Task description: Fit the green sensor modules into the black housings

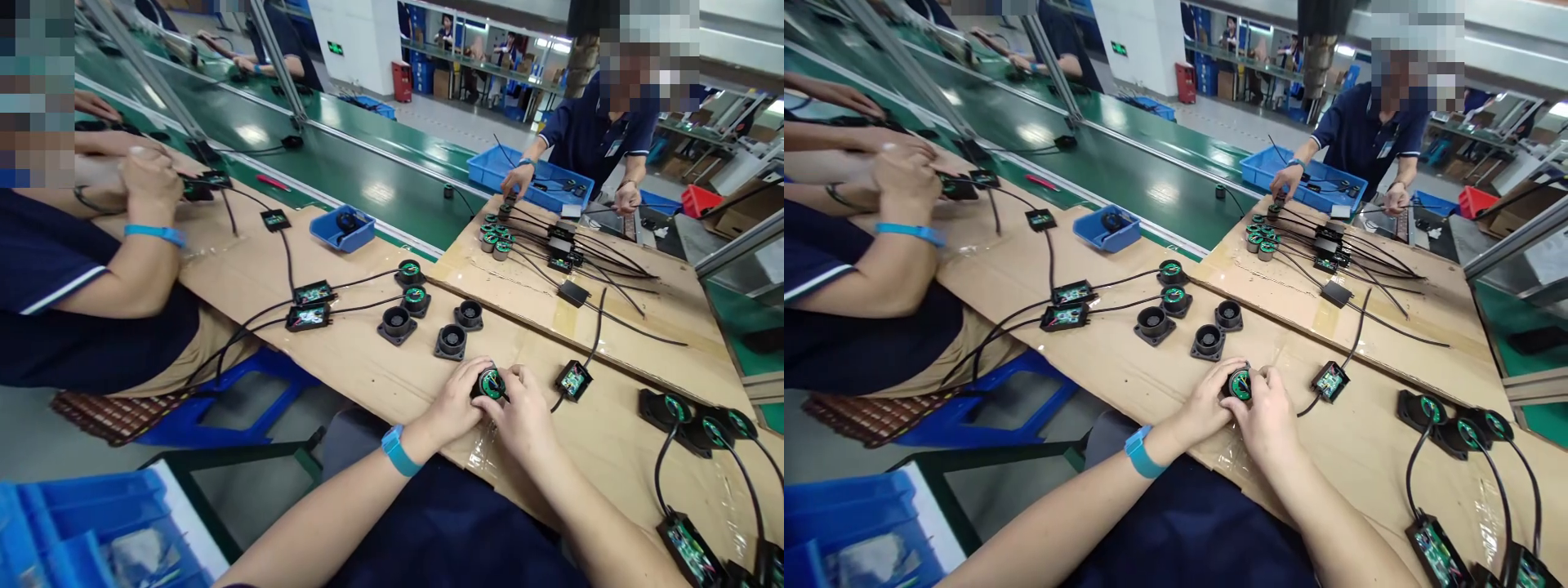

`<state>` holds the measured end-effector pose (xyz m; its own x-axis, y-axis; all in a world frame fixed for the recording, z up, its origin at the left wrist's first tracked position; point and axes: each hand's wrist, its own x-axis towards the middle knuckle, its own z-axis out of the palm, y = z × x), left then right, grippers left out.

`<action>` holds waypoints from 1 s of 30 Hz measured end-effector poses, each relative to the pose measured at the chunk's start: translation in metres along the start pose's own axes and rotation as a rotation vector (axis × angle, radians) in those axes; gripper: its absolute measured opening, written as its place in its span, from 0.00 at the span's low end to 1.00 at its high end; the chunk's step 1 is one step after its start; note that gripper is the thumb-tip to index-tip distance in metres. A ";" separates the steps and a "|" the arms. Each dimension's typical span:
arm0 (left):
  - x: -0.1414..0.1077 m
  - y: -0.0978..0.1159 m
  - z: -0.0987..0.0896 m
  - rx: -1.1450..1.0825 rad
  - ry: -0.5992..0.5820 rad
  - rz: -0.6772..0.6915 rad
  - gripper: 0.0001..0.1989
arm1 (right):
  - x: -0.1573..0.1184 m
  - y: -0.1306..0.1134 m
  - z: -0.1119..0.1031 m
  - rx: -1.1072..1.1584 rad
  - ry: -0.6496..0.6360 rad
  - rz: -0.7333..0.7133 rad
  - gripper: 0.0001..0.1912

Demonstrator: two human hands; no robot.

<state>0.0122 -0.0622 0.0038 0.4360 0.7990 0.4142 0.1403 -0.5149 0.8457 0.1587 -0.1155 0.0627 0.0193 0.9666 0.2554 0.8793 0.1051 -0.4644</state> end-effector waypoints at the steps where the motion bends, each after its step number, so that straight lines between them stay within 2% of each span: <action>1: 0.000 0.000 0.000 -0.008 -0.011 -0.012 0.30 | -0.002 0.002 0.000 -0.003 0.003 -0.014 0.25; 3: 0.001 -0.001 0.000 -0.011 -0.026 -0.052 0.30 | -0.007 0.008 0.002 0.000 -0.001 -0.073 0.31; 4: 0.002 -0.001 0.000 -0.003 -0.039 -0.074 0.29 | -0.008 0.011 0.003 0.003 -0.012 -0.108 0.31; 9: 0.006 -0.003 0.001 0.034 -0.137 -0.143 0.33 | 0.001 0.026 0.007 0.033 -0.087 -0.197 0.19; 11: 0.004 -0.003 0.001 0.007 -0.141 -0.170 0.38 | 0.011 0.028 0.002 0.029 -0.137 -0.220 0.16; 13: 0.001 -0.002 0.000 -0.031 -0.101 -0.181 0.47 | 0.020 0.028 -0.006 0.020 -0.175 -0.269 0.14; 14: -0.001 -0.002 -0.001 -0.053 -0.065 -0.164 0.51 | 0.022 0.029 -0.009 0.017 -0.149 -0.299 0.14; 16: -0.006 -0.001 -0.004 -0.095 0.037 -0.085 0.52 | 0.022 0.031 -0.011 0.011 0.008 -0.321 0.15; 18: -0.009 0.000 -0.008 -0.124 0.148 -0.013 0.47 | 0.018 0.033 -0.008 -0.014 0.173 -0.269 0.17; 19: -0.010 0.001 -0.009 -0.133 0.195 -0.002 0.45 | 0.016 0.034 -0.006 -0.033 0.195 -0.231 0.17; 22: -0.010 0.001 -0.011 -0.146 0.272 -0.025 0.42 | 0.011 0.034 -0.002 -0.058 0.117 -0.143 0.16; 26: -0.012 -0.003 -0.008 -0.168 0.341 -0.002 0.41 | 0.008 0.029 0.002 -0.024 0.170 -0.055 0.18; 30: -0.018 -0.011 -0.007 -0.194 0.395 0.027 0.43 | 0.008 0.023 0.001 -0.030 0.071 0.039 0.15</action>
<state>-0.0035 -0.0686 -0.0105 0.0584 0.8628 0.5022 -0.0521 -0.4997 0.8646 0.1790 -0.1053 0.0534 0.0869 0.9506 0.2979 0.8913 0.0594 -0.4496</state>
